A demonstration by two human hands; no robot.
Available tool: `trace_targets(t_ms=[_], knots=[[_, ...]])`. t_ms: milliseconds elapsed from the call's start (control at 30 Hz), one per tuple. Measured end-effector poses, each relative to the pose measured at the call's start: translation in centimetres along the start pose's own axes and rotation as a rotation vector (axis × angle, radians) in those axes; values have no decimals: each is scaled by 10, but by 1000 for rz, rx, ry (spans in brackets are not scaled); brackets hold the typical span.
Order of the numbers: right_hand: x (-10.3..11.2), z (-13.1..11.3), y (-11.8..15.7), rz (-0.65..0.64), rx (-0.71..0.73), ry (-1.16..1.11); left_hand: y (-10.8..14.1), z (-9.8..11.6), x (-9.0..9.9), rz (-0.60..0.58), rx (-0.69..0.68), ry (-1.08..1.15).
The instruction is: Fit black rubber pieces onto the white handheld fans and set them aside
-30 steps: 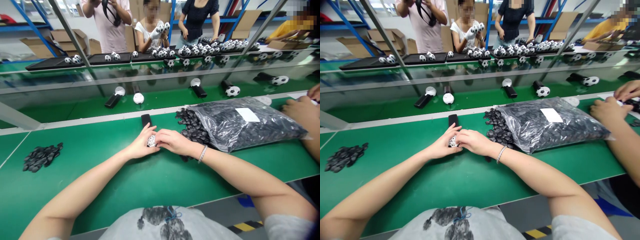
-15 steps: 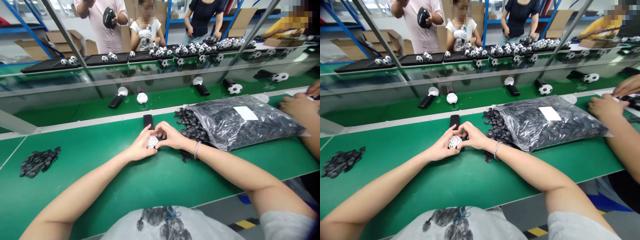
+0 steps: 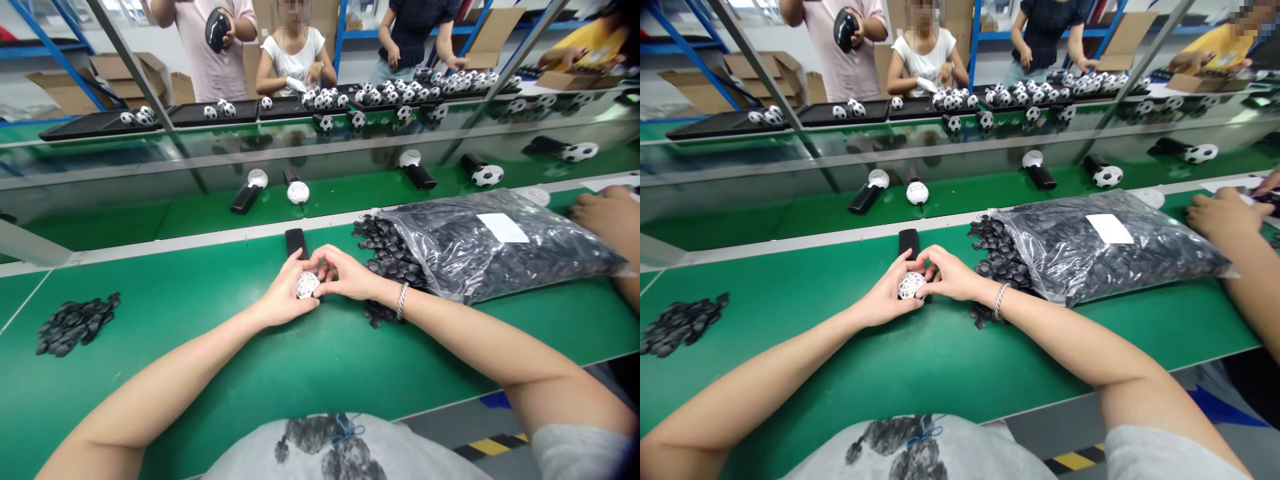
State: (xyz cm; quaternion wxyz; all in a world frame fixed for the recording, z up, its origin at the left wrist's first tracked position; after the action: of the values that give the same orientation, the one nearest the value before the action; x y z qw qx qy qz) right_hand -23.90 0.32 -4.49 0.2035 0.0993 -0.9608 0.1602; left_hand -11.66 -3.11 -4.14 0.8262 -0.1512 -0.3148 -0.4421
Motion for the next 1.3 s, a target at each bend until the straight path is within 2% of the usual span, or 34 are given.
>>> trace_targets(t_ms=[133, 333, 433, 533, 633, 767, 867, 933, 1033, 1133, 1233, 1300], knots=[[-3, -1, 2, -18, 7, 4, 0, 3, -2, 9, -19, -25], [-4, -2, 5, 37, 37, 63, -4, 1, 1, -35, -86, -55], [14, 5, 2, 99, -10, 145, -2, -2, 3, -70, -93, -61], [39, 10, 4, 153, -82, 412, 3, -8, 10, 81, -1, -88], [38, 9, 9, -14, -59, 613, 9, -13, 17, 207, 125, -102], [12, 3, 12, -253, 53, 881, 11, -16, 20, 132, 119, -89], [-4, 4, 10, -355, 50, 1096, 11, -22, 26, 119, 153, -79], [-7, 4, 9, -380, 50, 1169, 12, -26, 29, 105, 174, -81], [-1, 2, 8, -304, -10, 1099, 13, -27, 31, 13, 135, -70], [5, -4, 9, -172, -78, 786, 13, -25, 32, -66, 71, -57], [0, -13, 10, -123, -52, 484, 13, -24, 33, -81, 44, -50], [-6, -19, 7, -124, 7, 388, 12, -25, 32, -80, 42, -44]])
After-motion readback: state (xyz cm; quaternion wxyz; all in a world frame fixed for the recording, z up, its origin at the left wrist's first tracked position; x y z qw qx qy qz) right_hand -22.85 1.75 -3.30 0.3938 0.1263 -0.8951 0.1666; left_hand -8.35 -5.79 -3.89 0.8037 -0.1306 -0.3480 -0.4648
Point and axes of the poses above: each hand's wrist, its own y-axis away from the middle knuckle, its own x-axis out of the back of the hand, z = x × y, the point moved 5 cm from there along -y, towards the middle knuckle, and after that the axes turned 8 degrees about x, right-handed, at the moved point
